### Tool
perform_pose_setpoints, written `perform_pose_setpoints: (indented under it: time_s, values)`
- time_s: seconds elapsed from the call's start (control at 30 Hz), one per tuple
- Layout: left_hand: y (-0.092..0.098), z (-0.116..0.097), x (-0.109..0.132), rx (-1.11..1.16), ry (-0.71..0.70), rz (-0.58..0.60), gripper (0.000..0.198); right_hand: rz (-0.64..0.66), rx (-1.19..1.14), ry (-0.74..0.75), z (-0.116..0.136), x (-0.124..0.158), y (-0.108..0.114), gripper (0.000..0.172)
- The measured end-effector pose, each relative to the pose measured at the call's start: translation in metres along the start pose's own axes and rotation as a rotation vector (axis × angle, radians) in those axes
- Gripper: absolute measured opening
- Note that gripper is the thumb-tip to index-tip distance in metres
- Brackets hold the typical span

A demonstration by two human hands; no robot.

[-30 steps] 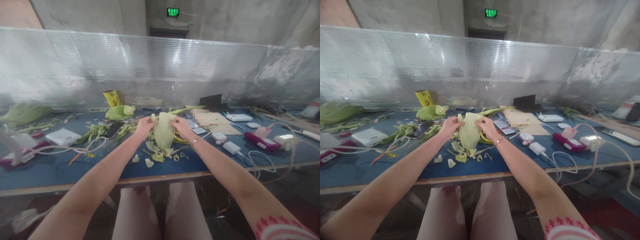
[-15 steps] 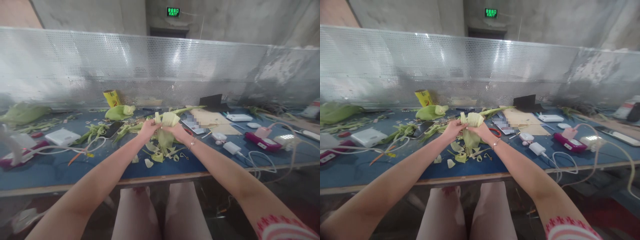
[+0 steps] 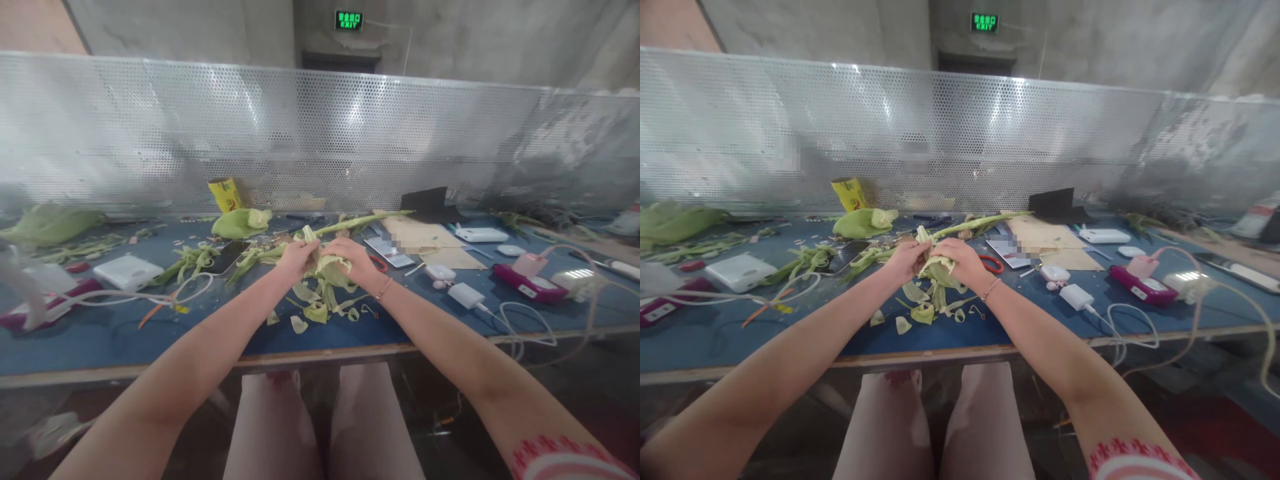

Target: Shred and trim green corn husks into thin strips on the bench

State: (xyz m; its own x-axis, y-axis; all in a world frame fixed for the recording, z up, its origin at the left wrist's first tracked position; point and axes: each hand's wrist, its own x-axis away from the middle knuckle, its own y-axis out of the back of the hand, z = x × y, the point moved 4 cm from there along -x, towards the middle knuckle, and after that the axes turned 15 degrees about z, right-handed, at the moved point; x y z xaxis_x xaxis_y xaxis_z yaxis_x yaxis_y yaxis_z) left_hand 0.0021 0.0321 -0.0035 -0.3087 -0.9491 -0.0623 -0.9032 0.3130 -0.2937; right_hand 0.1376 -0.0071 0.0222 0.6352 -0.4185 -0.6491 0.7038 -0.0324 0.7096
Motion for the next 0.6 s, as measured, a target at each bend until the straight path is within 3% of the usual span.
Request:
perform_pose_setpoints:
  time_s: [0.07, 0.13, 0.23, 0.33, 0.43, 0.6]
  values:
    - [0.001, -0.001, 0.000, -0.017, -0.002, -0.015, 0.027, -0.029, -0.048, -0.108, -0.003, -0.001, 0.000, 0.019]
    - [0.000, -0.004, 0.000, -0.040, -0.032, -0.003, 0.026, -0.111, -0.137, -0.342, -0.013, 0.001, -0.001, 0.020]
    - [-0.006, -0.007, 0.001, -0.055, -0.111, 0.087, 0.030, -0.166, -0.297, -0.579, -0.026, 0.004, -0.008, 0.028]
    - [-0.008, -0.006, 0.001, -0.143, -0.189, 0.173, 0.038, -0.096, -0.433, -0.579, -0.030, 0.003, -0.014, 0.031]
    - [-0.001, -0.006, -0.002, -0.303, -0.274, 0.117, 0.037, -0.066, -0.467, -0.544, -0.030, 0.002, -0.012, 0.034]
    - [0.000, -0.016, 0.003, -0.506, -0.309, 0.084, 0.027, -0.220, -0.410, -0.471, -0.026, -0.002, 0.011, 0.037]
